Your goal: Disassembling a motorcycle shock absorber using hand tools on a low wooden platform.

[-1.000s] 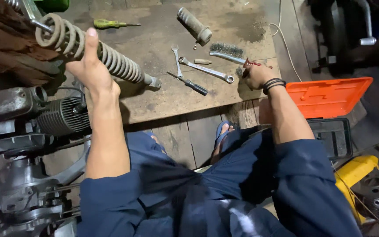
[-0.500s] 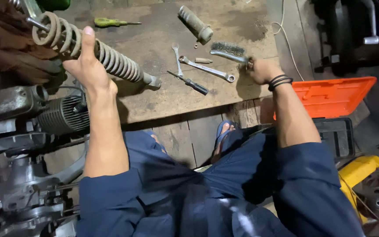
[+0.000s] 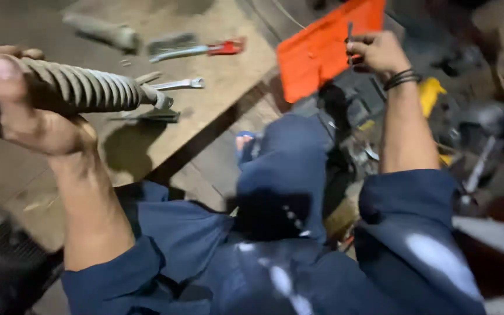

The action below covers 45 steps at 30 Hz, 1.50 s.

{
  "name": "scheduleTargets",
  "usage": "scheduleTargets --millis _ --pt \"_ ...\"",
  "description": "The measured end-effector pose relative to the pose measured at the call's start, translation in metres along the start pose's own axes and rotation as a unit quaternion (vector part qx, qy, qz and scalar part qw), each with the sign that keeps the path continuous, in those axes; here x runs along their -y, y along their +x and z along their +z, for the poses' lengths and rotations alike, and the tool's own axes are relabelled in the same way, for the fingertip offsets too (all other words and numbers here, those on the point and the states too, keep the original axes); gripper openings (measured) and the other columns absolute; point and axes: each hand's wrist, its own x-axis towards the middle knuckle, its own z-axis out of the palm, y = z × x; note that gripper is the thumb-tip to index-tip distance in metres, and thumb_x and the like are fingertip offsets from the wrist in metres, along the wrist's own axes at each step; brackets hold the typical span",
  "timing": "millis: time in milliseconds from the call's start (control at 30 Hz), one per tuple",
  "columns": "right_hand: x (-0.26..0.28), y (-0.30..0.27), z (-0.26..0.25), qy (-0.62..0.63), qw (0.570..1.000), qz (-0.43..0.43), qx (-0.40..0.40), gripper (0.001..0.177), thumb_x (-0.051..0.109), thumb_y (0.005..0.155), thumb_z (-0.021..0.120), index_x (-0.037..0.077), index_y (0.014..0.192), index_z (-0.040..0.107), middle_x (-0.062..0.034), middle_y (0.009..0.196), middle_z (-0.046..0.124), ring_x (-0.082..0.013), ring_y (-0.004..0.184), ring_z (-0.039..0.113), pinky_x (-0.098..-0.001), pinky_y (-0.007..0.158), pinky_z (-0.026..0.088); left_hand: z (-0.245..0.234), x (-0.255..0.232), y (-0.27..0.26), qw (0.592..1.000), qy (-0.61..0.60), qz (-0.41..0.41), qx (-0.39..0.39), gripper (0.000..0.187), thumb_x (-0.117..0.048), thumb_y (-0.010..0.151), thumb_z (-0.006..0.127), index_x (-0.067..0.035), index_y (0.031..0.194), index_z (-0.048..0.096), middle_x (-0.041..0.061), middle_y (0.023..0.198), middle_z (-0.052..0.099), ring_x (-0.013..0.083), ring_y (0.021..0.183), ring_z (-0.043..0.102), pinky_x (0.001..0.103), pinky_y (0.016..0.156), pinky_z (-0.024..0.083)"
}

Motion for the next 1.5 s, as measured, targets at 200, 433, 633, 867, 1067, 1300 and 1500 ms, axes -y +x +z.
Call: scheduleTargets --millis 200,433,633,867,1067,1300,1500 --pt "-0.199 -0.034 -0.01 0.184 0.95 0.162 -0.193 0.021 0.022 0.095 0.075 0.012 0.078 0.069 -0.0031 0.065 0.066 -0.013 0.051 0.059 -0.029 0.044 0.044 0.077 0.03 -0.044 0.99 -0.052 0.003 0.133 0.016 -0.004 0.107 0.062 -0.004 0.116 0.049 0.016 0.114 0.052 0.0357 0.1 0.052 0.055 0.087 0.046" --pt "-0.202 -0.055 0.054 -0.273 0.961 -0.005 -0.034 0.03 0.036 0.09 0.072 0.023 0.117 0.076 -0.0054 0.119 0.075 -0.0319 0.109 0.069 -0.0438 0.086 0.051 0.115 0.039 -0.074 0.985 -0.038 -0.109 0.13 0.021 -0.013 0.101 0.069 0.003 0.11 0.059 0.02 0.104 0.063 0.0372 0.096 0.065 0.051 0.089 0.058" --pt "-0.189 -0.058 0.083 -0.427 0.904 0.003 0.017 0.027 0.035 0.096 0.062 0.014 0.11 0.069 -0.0165 0.113 0.072 -0.0445 0.106 0.068 -0.0603 0.078 0.057 0.083 0.065 -0.067 0.976 -0.069 -0.074 0.193 0.025 -0.004 0.109 0.062 -0.003 0.128 0.046 0.022 0.12 0.052 0.0415 0.1 0.059 0.056 0.091 0.061" --pt "-0.192 -0.068 0.074 -0.423 0.902 0.09 0.022 0.029 0.037 0.1 0.058 0.017 0.119 0.066 -0.0227 0.11 0.073 -0.0483 0.102 0.069 -0.0605 0.076 0.057 0.07 0.046 -0.052 0.984 -0.054 -0.11 0.126 0.019 -0.008 0.105 0.066 -0.002 0.111 0.05 0.021 0.103 0.053 0.0428 0.095 0.062 0.059 0.085 0.06" --pt "-0.222 -0.058 0.087 -0.461 0.887 0.041 -0.002 0.031 0.038 0.096 0.061 0.012 0.109 0.071 -0.0176 0.111 0.072 -0.0463 0.098 0.071 -0.06 0.074 0.059 0.072 0.024 -0.04 0.973 -0.089 -0.181 0.112 0.027 -0.027 0.1 0.066 -0.005 0.1 0.051 0.018 0.093 0.053 0.0418 0.082 0.066 0.056 0.078 0.063" --pt "-0.201 -0.069 0.09 -0.437 0.895 0.082 0.016 0.038 0.036 0.096 0.059 0.004 0.117 0.061 -0.0255 0.115 0.071 -0.0524 0.101 0.069 -0.0639 0.08 0.055 0.067 0.001 -0.033 0.96 -0.088 -0.212 0.16 0.036 -0.041 0.102 0.06 -0.007 0.111 0.05 0.029 0.102 0.065 0.0429 0.09 0.071 0.055 0.086 0.066" --pt "-0.2 -0.067 0.078 -0.399 0.916 0.046 -0.013 0.034 0.028 0.095 0.057 0.001 0.117 0.055 -0.0319 0.107 0.069 -0.0549 0.097 0.068 -0.0628 0.079 0.054 0.026 0.039 -0.03 0.995 -0.01 -0.096 0.023 0.023 -0.023 0.1 0.066 -0.001 0.099 0.062 0.01 0.099 0.058 0.0271 0.095 0.059 0.042 0.088 0.052"
